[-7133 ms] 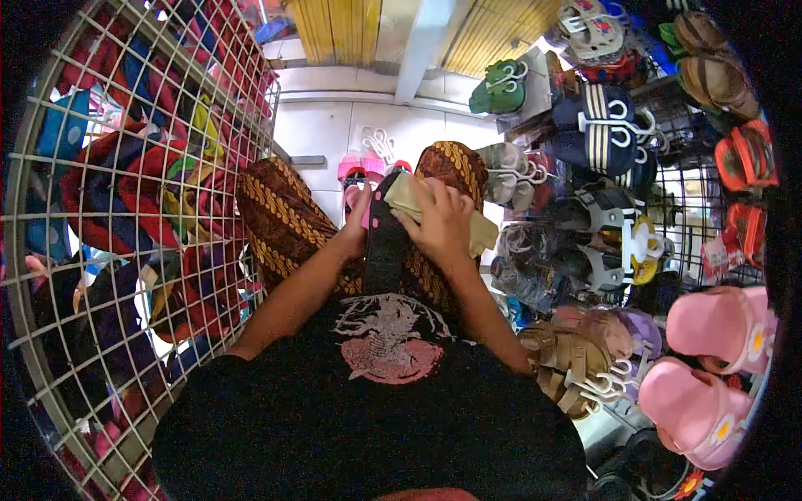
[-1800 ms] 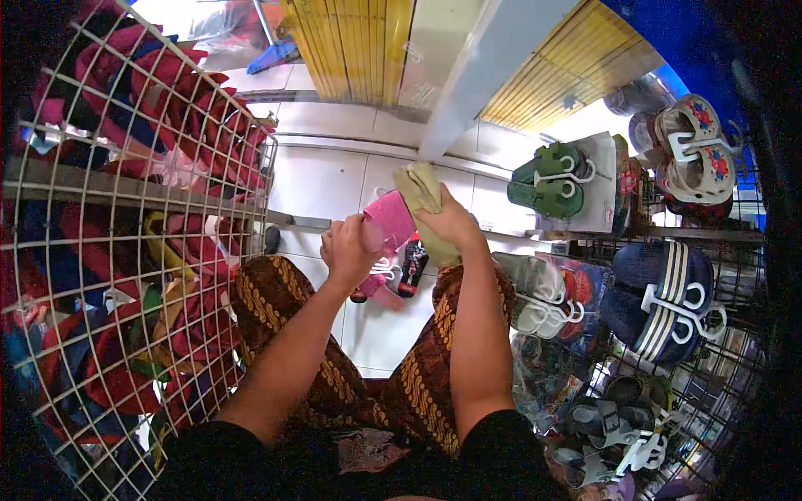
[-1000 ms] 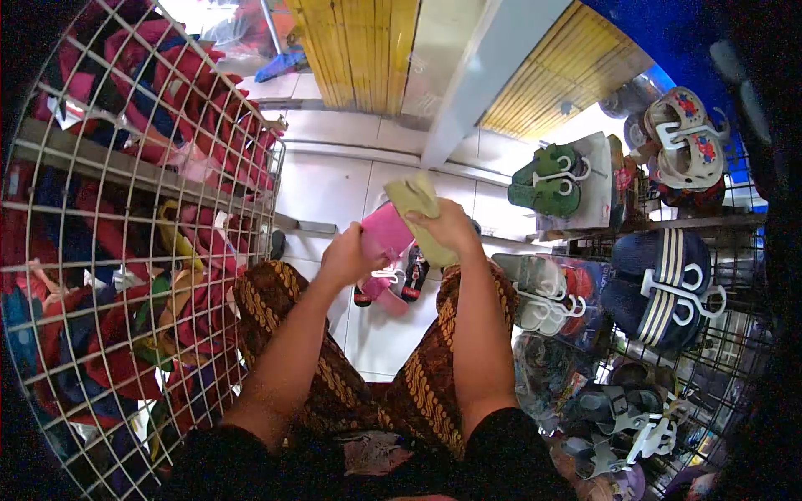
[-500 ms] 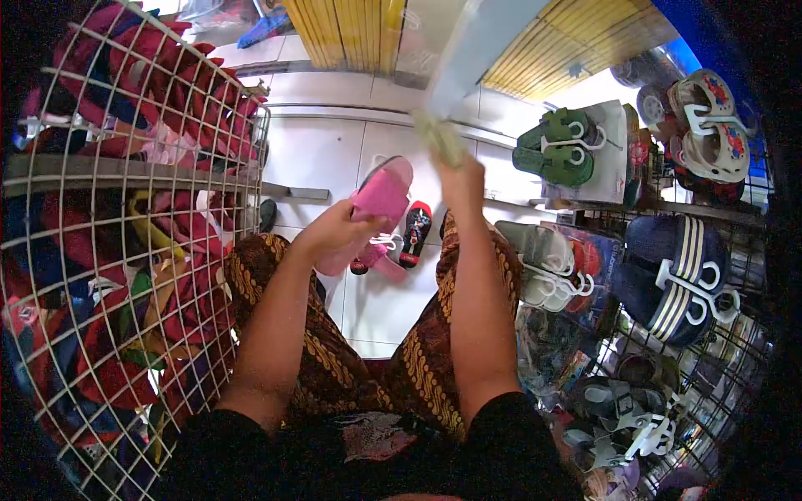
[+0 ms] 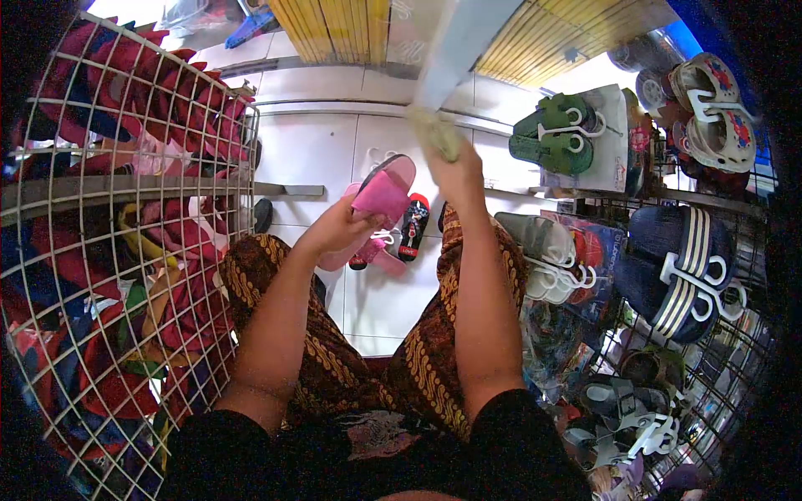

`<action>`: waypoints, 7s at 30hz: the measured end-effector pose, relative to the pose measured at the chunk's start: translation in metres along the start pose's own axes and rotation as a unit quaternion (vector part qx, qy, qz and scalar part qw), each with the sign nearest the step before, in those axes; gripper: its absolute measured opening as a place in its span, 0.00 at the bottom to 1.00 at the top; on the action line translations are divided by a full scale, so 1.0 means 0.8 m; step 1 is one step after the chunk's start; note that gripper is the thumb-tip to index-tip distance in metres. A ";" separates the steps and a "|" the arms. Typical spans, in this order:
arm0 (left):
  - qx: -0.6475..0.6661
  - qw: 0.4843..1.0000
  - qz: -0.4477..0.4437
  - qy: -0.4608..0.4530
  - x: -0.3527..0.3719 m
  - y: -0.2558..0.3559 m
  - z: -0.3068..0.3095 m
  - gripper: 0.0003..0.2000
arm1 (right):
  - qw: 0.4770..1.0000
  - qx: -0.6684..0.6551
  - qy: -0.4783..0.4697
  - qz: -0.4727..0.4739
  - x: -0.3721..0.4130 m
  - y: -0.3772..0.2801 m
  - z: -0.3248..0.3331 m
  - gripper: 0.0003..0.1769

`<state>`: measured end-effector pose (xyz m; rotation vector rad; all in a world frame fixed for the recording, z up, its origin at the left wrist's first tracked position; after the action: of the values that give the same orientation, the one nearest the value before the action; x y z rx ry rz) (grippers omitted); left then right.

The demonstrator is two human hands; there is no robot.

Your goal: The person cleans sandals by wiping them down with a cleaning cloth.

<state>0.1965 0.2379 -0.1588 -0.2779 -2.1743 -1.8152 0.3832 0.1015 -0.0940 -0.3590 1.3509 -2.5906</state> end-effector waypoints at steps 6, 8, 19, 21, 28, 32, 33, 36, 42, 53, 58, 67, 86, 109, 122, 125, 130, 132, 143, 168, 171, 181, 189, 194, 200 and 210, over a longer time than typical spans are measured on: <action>-0.115 0.991 0.025 0.060 -0.006 -0.009 0.017 0.37 | 0.974 -0.090 -0.206 -0.004 0.017 -0.007 -0.035 0.24; -0.160 0.986 -0.007 0.047 -0.010 -0.007 0.004 0.38 | 0.986 0.163 -0.021 -0.028 0.014 -0.002 -0.017 0.22; -0.134 0.989 -0.031 0.058 -0.011 0.022 -0.012 0.27 | 0.988 0.128 0.087 0.004 -0.005 -0.006 0.016 0.24; -0.156 0.985 0.042 0.064 -0.009 0.014 -0.007 0.24 | 0.994 0.063 -0.041 -0.076 0.003 -0.002 -0.001 0.23; -0.247 0.966 -0.011 0.078 -0.025 0.005 0.008 0.20 | 0.997 0.033 -0.034 -0.054 -0.012 -0.002 -0.013 0.22; -0.191 0.974 0.006 0.119 -0.036 -0.010 0.026 0.18 | 0.997 -0.011 -0.049 -0.061 -0.018 -0.019 -0.009 0.23; -0.144 0.981 -0.005 0.130 -0.038 -0.017 0.031 0.18 | 0.996 -0.018 -0.063 -0.059 -0.018 -0.021 -0.013 0.23; -0.031 0.988 -0.032 0.145 -0.057 -0.050 0.059 0.16 | 0.997 -0.006 -0.067 0.024 -0.021 -0.032 -0.030 0.24; 0.051 0.973 -0.102 0.200 -0.037 0.032 0.069 0.13 | 0.994 0.097 -0.008 0.054 0.045 -0.082 -0.034 0.24; 0.508 0.849 -0.051 0.135 -0.021 0.041 0.058 0.31 | 0.927 0.252 -0.143 0.238 0.118 -0.142 -0.094 0.37; 0.481 0.854 -0.079 0.181 -0.035 0.029 0.075 0.43 | 0.917 0.339 -0.134 0.161 0.128 -0.130 -0.102 0.36; 0.488 0.863 -0.066 0.111 -0.032 0.036 0.054 0.46 | 0.922 0.308 -0.227 0.061 0.154 -0.116 -0.087 0.43; 0.478 0.876 -0.029 0.061 0.003 0.056 0.020 0.44 | 0.899 0.187 -0.387 0.081 0.178 -0.119 -0.047 0.47; 0.448 0.869 -0.109 -0.181 0.089 0.110 -0.104 0.40 | 0.647 -0.582 -0.384 -0.309 0.496 -0.015 0.089 0.38; 0.300 0.929 -0.100 -0.193 0.162 0.178 -0.248 0.41 | 0.959 -0.200 0.024 -0.200 0.527 0.010 0.258 0.32; 0.402 0.882 -0.015 -0.245 0.152 0.168 -0.276 0.38 | 0.975 -0.055 0.071 -0.205 0.518 0.005 0.272 0.35; 0.514 0.815 0.065 -0.261 0.171 0.113 -0.326 0.29 | 0.976 -0.025 0.120 -0.179 0.501 0.017 0.283 0.27; 0.409 0.891 0.059 -0.186 0.144 0.000 -0.287 0.24 | 0.984 0.005 0.107 -0.144 0.486 -0.035 0.288 0.26; 0.245 0.939 0.051 -0.237 0.124 -0.038 -0.286 0.26 | 0.976 0.194 0.068 -0.079 0.396 -0.049 0.235 0.27; 0.456 0.810 0.152 -0.336 0.172 0.044 -0.312 0.20 | 0.976 0.145 0.030 -0.158 0.404 -0.024 0.256 0.30; 0.416 0.835 0.150 -0.329 0.178 0.048 -0.312 0.23 | 0.971 0.154 0.062 -0.171 0.406 -0.022 0.257 0.32; 0.466 0.795 0.125 -0.368 0.175 0.052 -0.312 0.23 | 0.966 0.187 0.086 -0.157 0.403 -0.012 0.247 0.34; 0.368 0.868 0.132 -0.305 0.179 0.043 -0.316 0.31 | 0.957 0.213 -0.049 -0.193 0.422 0.012 0.269 0.32; 0.324 0.894 0.085 -0.299 0.158 0.021 -0.314 0.30 | 0.958 0.189 0.127 -0.174 0.416 0.002 0.260 0.35; 0.313 0.899 0.115 -0.285 0.167 0.023 -0.306 0.30 | 0.970 0.157 0.017 -0.186 0.416 -0.005 0.257 0.43; 0.370 0.867 0.171 -0.285 0.184 0.040 -0.310 0.32 | 0.975 0.067 0.167 -0.127 0.408 -0.009 0.280 0.44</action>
<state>0.0943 -0.0053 -0.0389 -1.0286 -2.7742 -0.6520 0.1403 -0.1606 0.0761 -0.0776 1.2872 -3.0473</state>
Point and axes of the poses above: each hand's wrist, its own x-axis away from the middle knuckle, its own z-axis out of the back of the hand, y = z × x, the point moved 8 cm from there along -x, towards the middle knuckle, and after that the axes turned 9 degrees about -z, right-handed, at the moved point
